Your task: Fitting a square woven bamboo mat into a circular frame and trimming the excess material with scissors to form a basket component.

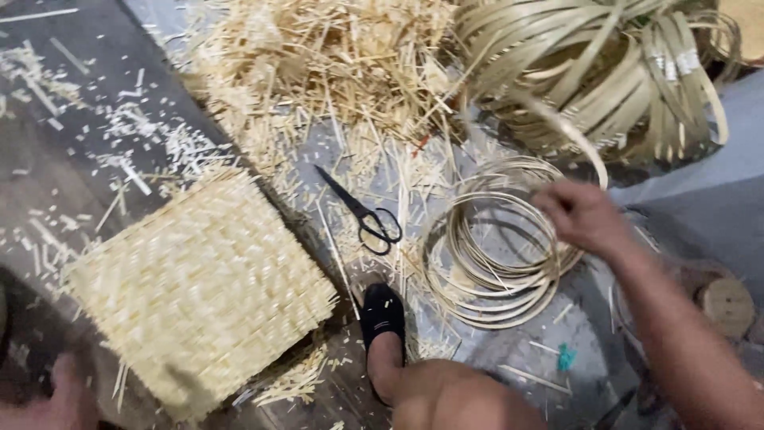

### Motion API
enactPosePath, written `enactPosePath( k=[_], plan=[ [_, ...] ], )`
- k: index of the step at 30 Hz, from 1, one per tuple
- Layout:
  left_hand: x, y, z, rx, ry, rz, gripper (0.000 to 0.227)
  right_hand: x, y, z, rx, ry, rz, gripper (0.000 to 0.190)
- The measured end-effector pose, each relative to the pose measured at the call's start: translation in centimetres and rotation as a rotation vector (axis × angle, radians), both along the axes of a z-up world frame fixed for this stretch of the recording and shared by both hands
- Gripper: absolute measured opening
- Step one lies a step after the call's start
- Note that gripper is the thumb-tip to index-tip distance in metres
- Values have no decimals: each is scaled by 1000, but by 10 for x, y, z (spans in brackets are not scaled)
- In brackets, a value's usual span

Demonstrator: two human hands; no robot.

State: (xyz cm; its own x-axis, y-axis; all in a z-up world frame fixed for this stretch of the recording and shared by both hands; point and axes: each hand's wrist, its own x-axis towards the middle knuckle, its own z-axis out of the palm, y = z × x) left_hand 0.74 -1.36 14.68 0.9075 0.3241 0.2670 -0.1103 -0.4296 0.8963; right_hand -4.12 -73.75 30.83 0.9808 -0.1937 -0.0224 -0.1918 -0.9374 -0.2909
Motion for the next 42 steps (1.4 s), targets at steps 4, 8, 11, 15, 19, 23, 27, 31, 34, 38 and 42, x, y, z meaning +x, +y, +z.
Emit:
enactPosePath(
  k=[4,8,11,15,19,23,27,31,34,38,42],
  plan=[
    [33,-59,22,9,-15,74,52,69,22,45,-47,-333,123,44],
    [92,-112,23,-310,94,-208,62,163,120,79,949,-228,173,49],
    [110,-118,71,-966,182,-374,55,214,184,52,1313,147,206,49],
    [107,-92,44,-1488,179,-332,39,230,266,30,1360,311,199,52],
    [82,-63,44,-1676,170,-356,30,236,315,28,1236,200,306,49],
    [68,-44,35,-1612,217,-166,22,222,344,20,889,147,500,38],
    [58,-40,29,-1745,124,-74,23,203,362,11,618,263,495,35],
    [47,-35,24,-1669,239,-158,28,194,356,-3,732,254,438,41],
    [45,-31,15,-1719,114,-157,26,193,346,-20,1274,276,146,38],
    [35,-36,13,-1681,275,-102,33,186,322,-73,1605,450,21,53],
    [32,-32,-10,-1782,259,-244,37,181,318,-89,1853,485,28,57]
  ],
)
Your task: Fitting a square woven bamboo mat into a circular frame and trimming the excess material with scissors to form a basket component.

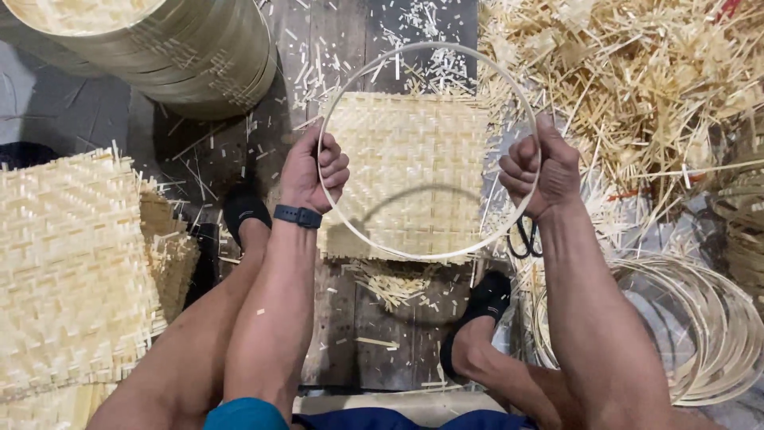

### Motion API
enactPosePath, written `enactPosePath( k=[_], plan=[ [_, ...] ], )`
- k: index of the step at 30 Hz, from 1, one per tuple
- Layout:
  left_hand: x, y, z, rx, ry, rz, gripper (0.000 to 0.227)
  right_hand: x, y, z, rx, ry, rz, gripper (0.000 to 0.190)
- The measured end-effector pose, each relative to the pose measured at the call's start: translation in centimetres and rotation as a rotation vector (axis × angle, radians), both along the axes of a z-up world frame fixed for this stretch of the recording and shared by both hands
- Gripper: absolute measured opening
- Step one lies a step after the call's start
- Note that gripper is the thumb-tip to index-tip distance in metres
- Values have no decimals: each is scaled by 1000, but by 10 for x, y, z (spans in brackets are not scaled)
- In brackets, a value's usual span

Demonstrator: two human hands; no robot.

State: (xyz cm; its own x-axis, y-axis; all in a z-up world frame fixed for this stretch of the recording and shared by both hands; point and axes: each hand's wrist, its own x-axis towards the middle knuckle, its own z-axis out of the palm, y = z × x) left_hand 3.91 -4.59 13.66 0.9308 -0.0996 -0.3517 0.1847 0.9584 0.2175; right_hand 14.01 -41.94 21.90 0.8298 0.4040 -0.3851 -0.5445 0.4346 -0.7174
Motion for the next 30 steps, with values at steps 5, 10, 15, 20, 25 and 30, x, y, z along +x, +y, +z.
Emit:
enactPosePath(
  k=[5,10,15,20,25,30],
  plan=[
    [-8,-2,6,70,65,50,36,-5,-3,0,-154,-33,-47,61],
    [-11,-13,-1,14,67,169,36,-12,5,4,-159,-30,-29,53],
    [-20,-23,-15,485,325,417,12,-18,8,-44,-790,-324,-42,31],
    [-35,1,-114,1460,393,330,18,-20,13,-107,-1068,-435,-26,28],
    [-37,9,-148,1618,422,95,33,-29,21,-133,-1362,-567,20,31],
    [-36,8,-106,1718,477,-67,25,-32,23,-121,-1452,-501,-50,28]
  ],
)
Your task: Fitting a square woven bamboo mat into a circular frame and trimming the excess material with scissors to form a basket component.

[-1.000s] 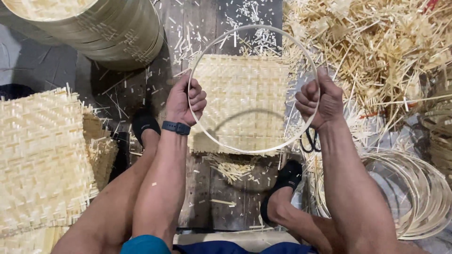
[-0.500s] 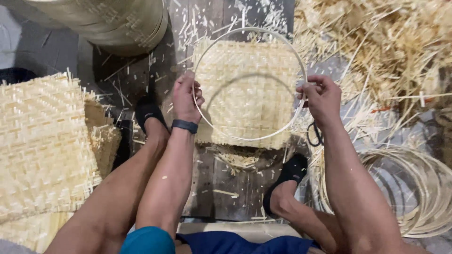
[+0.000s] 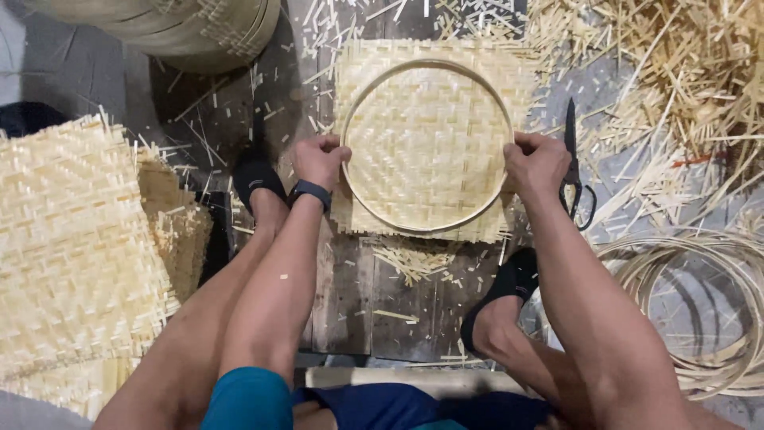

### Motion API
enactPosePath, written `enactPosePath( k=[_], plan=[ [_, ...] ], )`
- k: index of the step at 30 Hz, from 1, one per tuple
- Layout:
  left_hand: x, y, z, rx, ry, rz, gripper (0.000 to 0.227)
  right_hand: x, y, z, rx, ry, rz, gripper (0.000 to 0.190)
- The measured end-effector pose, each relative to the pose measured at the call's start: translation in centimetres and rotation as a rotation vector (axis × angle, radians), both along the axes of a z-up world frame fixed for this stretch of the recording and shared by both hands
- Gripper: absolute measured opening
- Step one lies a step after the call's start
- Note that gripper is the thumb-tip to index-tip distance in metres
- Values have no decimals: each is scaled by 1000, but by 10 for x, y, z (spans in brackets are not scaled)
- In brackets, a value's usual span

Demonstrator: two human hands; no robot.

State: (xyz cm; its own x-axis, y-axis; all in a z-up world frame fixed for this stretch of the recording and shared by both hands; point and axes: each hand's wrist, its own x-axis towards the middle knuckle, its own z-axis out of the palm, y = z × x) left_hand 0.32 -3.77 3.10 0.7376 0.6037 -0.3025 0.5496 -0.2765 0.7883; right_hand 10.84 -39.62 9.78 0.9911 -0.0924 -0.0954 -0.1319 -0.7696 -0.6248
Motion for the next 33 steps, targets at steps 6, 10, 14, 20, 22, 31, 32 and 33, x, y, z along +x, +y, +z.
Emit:
enactPosePath(
  k=[6,10,14,20,22,31,32,33],
  plan=[
    [0,2,-23,82,-28,3,27,-5,-10,-10,2,-7,32,25],
    [-3,6,-31,27,-35,-18,26,-3,-13,-21,71,-43,90,25],
    [3,18,-48,-158,-59,-22,31,2,-13,-33,93,-34,11,24],
    [1,21,-60,-568,49,131,26,1,-18,-34,93,-31,17,28],
    [-1,21,-63,-584,36,126,25,-3,-17,-34,112,-14,27,28],
    [0,18,-69,-428,74,60,22,3,-32,-47,117,52,28,26],
    [0,21,-75,-442,86,23,21,7,-33,-48,125,64,24,25],
    [-2,24,-81,-454,107,-16,19,7,-35,-52,136,84,15,24]
  ],
)
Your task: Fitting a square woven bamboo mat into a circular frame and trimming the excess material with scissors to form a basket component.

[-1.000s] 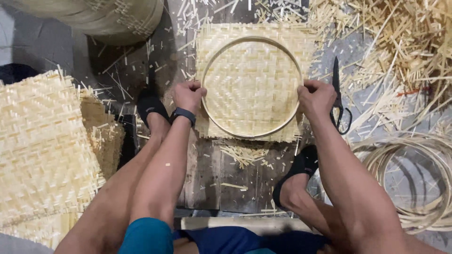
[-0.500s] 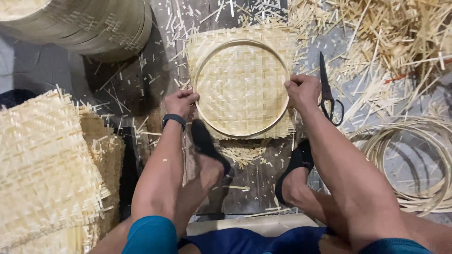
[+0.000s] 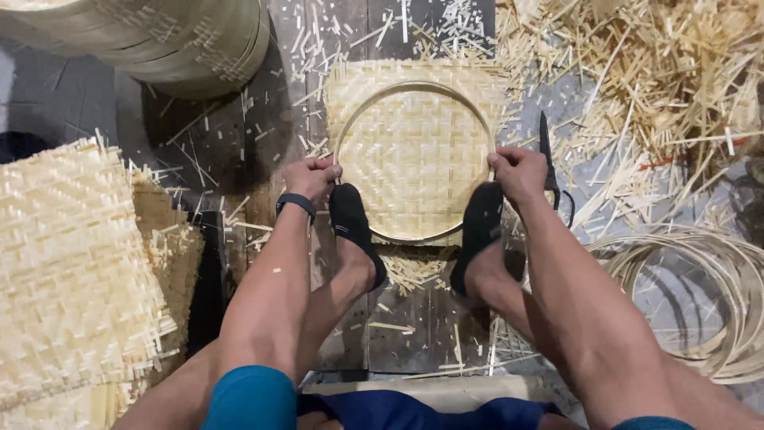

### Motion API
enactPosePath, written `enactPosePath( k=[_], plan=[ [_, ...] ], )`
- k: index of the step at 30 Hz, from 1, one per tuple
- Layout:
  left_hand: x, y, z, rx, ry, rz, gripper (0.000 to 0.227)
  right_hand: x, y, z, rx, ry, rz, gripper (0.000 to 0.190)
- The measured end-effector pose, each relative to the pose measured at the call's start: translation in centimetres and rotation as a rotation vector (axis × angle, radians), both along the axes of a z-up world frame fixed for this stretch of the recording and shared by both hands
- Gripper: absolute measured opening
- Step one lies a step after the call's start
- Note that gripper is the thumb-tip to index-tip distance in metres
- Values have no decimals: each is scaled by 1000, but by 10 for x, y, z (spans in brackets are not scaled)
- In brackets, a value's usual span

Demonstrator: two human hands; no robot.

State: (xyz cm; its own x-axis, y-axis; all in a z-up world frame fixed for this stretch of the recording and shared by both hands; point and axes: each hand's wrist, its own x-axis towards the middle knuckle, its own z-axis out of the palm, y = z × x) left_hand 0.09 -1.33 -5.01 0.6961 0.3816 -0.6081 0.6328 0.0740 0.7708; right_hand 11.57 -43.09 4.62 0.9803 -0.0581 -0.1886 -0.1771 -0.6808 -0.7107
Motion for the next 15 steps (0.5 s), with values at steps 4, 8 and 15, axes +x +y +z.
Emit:
enactPosePath(
  k=[4,8,15],
  plan=[
    [-1,5,10,-90,17,4,22,3,-7,-12,58,-50,72,22],
    [25,12,46,94,78,-144,27,-8,25,30,-64,-99,196,37],
    [137,-59,113,1033,-900,-533,41,-131,153,38,-677,-394,1030,96]
  ],
)
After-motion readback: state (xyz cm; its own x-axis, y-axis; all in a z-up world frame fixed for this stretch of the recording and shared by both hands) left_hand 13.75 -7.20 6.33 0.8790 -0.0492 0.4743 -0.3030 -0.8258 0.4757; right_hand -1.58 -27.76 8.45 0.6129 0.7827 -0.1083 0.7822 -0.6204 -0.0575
